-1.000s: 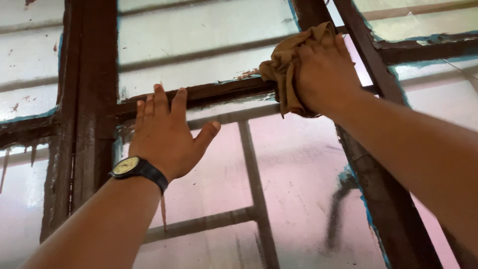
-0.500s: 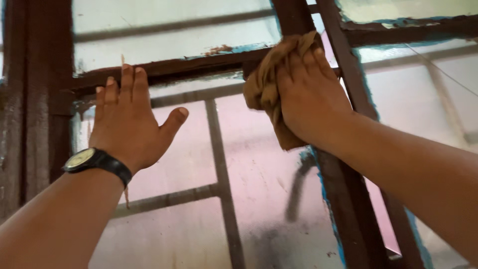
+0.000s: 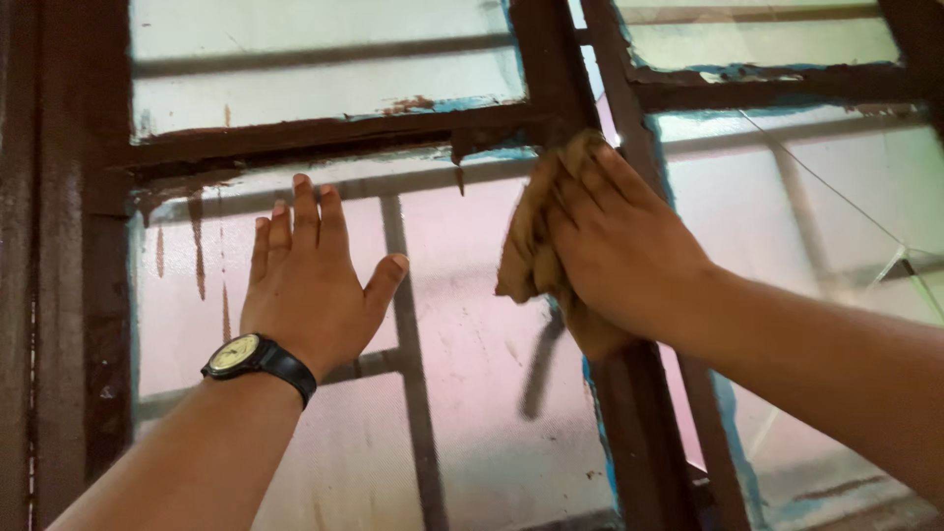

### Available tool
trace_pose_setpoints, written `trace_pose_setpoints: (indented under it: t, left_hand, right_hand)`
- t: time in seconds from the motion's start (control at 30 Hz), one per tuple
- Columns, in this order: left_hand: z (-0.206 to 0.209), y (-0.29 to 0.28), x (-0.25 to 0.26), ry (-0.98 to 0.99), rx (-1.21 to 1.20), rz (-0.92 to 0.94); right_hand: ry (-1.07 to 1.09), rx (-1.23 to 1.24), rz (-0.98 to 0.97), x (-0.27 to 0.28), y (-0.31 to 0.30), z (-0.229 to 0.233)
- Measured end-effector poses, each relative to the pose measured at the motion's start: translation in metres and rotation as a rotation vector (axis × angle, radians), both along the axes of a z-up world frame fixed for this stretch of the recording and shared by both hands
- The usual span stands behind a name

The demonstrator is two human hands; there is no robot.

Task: The person cleans a window by wiping the frame and glass panels with a cloth, then spraying liquid onto the window using a spray bottle and wiping it with the cloth.

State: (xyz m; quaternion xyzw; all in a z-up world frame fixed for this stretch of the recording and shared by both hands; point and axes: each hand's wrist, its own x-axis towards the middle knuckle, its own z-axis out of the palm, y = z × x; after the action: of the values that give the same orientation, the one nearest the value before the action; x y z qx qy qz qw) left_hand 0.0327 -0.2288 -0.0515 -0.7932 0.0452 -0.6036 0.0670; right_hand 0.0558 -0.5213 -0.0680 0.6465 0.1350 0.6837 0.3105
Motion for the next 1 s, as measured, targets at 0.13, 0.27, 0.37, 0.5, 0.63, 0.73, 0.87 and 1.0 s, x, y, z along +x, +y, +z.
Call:
trace_pose_setpoints:
  t: [0.13, 0.27, 0.37, 0.5, 0.63, 0.73, 0.87, 1.0]
  left_hand:
    - [-0.007, -0.006, 0.000, 0.000, 0.002, -0.020]
    - [-0.012, -0.007, 0.008, 0.016, 0.009, -0.008]
    - [-0.017, -0.005, 0.009, -0.013, 0.023, -0.038]
    - [-0.035, -0.006, 0.009, -0.032, 0.013, -0.065]
    - [-0.055, -0.007, 0.005, -0.028, 0.004, -0.061]
    - [-0.059, -0.007, 0.001, 0.004, 0.031, -0.042]
    - [-0.069, -0.008, -0.003, 0.068, 0.018, -0.046]
    - [-0.073, -0.002, -0.011, 0.117, 0.050, -0.039]
  right_hand:
    - [0.026, 0.226, -0.086, 0.003, 0.012, 0.017]
    - [-0.050, 0.087, 0.046, 0.000, 0.003, -0.030]
    - [0.059, 0.021, 0.051, -0.007, -0.007, -0.033]
    - [0.280, 0.182, 0.052, -0.002, -0.002, -0.045]
    - [-0.004, 0.021, 0.086, 0.002, 0.002, -0.084]
    - [0.070, 0.002, 0.133, -0.005, -0.006, -0.077]
    - [0.062, 0.180, 0.047, -0.004, 0.004, -0.057]
    - [0.305, 0.028, 0.233, -0.018, -0.001, -0.081]
